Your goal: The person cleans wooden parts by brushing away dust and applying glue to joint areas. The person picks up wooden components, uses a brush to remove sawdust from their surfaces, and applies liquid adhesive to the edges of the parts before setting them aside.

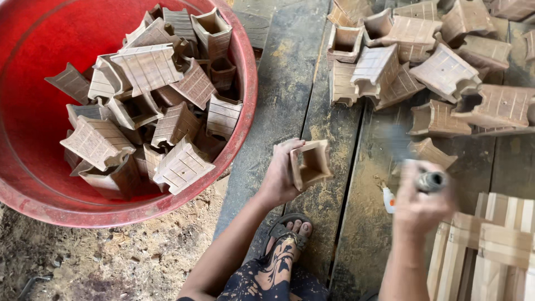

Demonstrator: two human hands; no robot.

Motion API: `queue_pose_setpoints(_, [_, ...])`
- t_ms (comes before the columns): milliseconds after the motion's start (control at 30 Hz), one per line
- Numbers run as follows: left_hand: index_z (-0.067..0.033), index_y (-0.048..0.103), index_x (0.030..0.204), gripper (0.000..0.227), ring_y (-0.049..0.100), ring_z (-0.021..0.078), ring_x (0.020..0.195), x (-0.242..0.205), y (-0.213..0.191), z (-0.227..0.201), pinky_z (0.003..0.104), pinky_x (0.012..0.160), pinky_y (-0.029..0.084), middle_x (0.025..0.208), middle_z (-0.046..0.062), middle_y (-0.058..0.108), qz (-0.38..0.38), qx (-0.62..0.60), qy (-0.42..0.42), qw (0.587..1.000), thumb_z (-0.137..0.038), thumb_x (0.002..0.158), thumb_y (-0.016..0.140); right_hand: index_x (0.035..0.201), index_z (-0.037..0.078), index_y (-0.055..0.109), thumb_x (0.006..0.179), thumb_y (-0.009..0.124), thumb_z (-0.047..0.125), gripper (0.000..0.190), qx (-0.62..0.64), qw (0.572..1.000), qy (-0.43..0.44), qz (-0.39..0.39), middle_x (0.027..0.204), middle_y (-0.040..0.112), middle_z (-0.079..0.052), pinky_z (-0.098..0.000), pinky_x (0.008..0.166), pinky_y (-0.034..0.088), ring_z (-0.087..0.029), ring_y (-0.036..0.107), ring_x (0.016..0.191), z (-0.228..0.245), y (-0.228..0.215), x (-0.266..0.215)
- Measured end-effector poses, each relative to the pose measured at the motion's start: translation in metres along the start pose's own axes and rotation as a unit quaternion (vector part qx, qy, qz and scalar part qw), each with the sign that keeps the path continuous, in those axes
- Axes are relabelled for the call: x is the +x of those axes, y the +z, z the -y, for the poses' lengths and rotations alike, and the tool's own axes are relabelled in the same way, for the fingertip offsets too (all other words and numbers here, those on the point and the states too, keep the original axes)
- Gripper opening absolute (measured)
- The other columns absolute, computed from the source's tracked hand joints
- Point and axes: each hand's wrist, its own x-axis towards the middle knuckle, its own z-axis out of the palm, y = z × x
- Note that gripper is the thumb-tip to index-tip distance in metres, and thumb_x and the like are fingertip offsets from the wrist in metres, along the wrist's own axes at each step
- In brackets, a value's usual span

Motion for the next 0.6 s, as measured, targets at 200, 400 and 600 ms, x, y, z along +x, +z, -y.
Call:
queue_pose_setpoints(200, [-0.0058,0.037,0.143,0.09,0.053,0.033,0.13,0.004,-0.012,-0.001,0.045,0.113,0.048,0.137,0.018,0.046,-0.008,-0.076,0.086,0.993,-0.018,0.071,0.089,0.109,-0.012,0.065,0.099,0.062,0.013,0.026,0.255,0.941,0.113,0.189,0.084,0.072,-0.023,-0.0188,0.038,0.062,-0.021,0.073,0.054,0.036,-0.021,0.005])
queue_pose_setpoints(400, [-0.0068,0.034,0.144,0.096,0.055,0.0259,0.119,-0.002,-0.02,-0.02,0.044,0.1,0.054,0.131,0.013,0.053,0.013,-0.48,-0.101,0.871,-0.028,0.067,0.086,0.107,0.017,0.054,0.092,0.083,0.043,0.042,0.313,0.818,0.399,-0.272,0.112,0.062,-0.001,-0.0498,0.108,0.066,-0.02,0.065,0.11,-0.004,-0.005,-0.016])
queue_pose_setpoints(600, [-0.0075,0.05,0.142,0.079,0.065,0.0326,0.102,-0.013,-0.001,0.01,0.043,0.069,0.062,0.12,0.018,0.063,0.007,-0.75,-0.215,0.625,-0.049,0.081,0.077,0.11,-0.007,0.072,0.111,0.07,0.012,0.019,0.074,0.971,0.209,0.089,0.1,0.073,-0.018,-0.0355,0.086,0.055,-0.026,0.07,0.09,-0.002,0.011,-0.066])
